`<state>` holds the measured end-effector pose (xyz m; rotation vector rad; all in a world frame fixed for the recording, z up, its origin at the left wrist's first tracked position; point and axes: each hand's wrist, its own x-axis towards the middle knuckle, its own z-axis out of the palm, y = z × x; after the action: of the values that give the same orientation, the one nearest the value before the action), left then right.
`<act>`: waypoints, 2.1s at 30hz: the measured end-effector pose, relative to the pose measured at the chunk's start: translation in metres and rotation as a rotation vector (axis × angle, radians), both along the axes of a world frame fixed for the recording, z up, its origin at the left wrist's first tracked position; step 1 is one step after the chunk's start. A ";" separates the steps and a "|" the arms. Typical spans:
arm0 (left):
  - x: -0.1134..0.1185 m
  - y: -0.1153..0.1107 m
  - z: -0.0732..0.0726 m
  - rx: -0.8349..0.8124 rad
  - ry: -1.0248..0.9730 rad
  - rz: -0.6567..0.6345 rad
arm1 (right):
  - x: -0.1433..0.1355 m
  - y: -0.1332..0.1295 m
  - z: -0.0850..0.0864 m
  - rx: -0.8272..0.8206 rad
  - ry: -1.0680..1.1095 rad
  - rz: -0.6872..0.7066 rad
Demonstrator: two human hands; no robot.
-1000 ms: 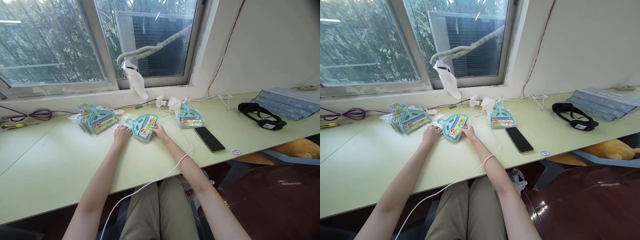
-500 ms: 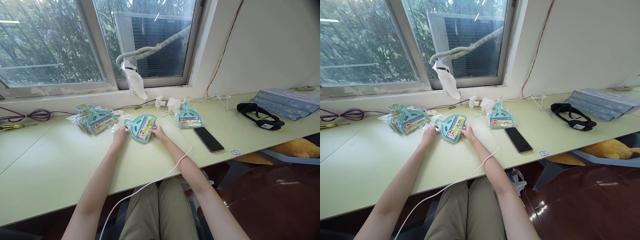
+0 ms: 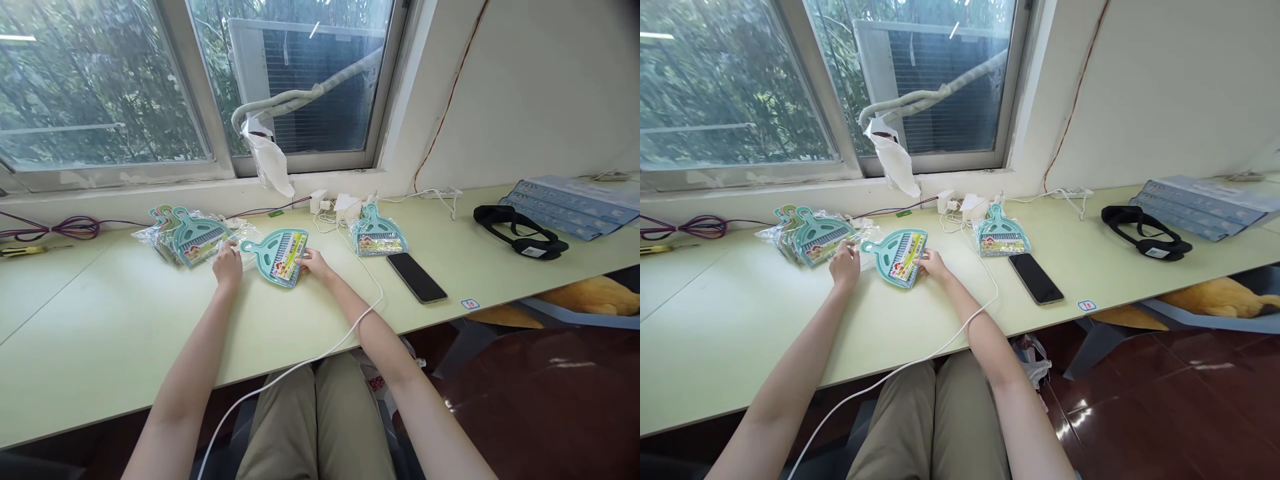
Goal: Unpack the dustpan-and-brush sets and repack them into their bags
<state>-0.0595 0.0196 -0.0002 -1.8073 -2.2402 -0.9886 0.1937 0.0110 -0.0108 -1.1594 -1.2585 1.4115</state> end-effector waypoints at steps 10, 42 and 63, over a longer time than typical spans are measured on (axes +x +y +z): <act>-0.007 0.000 0.001 0.099 -0.086 0.029 | 0.011 -0.004 0.009 0.028 0.000 0.137; 0.035 -0.012 0.010 0.125 0.081 -0.316 | 0.013 -0.003 0.009 0.033 0.070 0.104; 0.044 -0.019 0.014 0.314 0.049 -0.310 | 0.016 -0.002 0.007 0.089 0.090 0.133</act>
<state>-0.0156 0.0002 0.0134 -2.0355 -1.6890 -1.2475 0.2101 0.0086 -0.0035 -0.9569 -1.3410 1.4724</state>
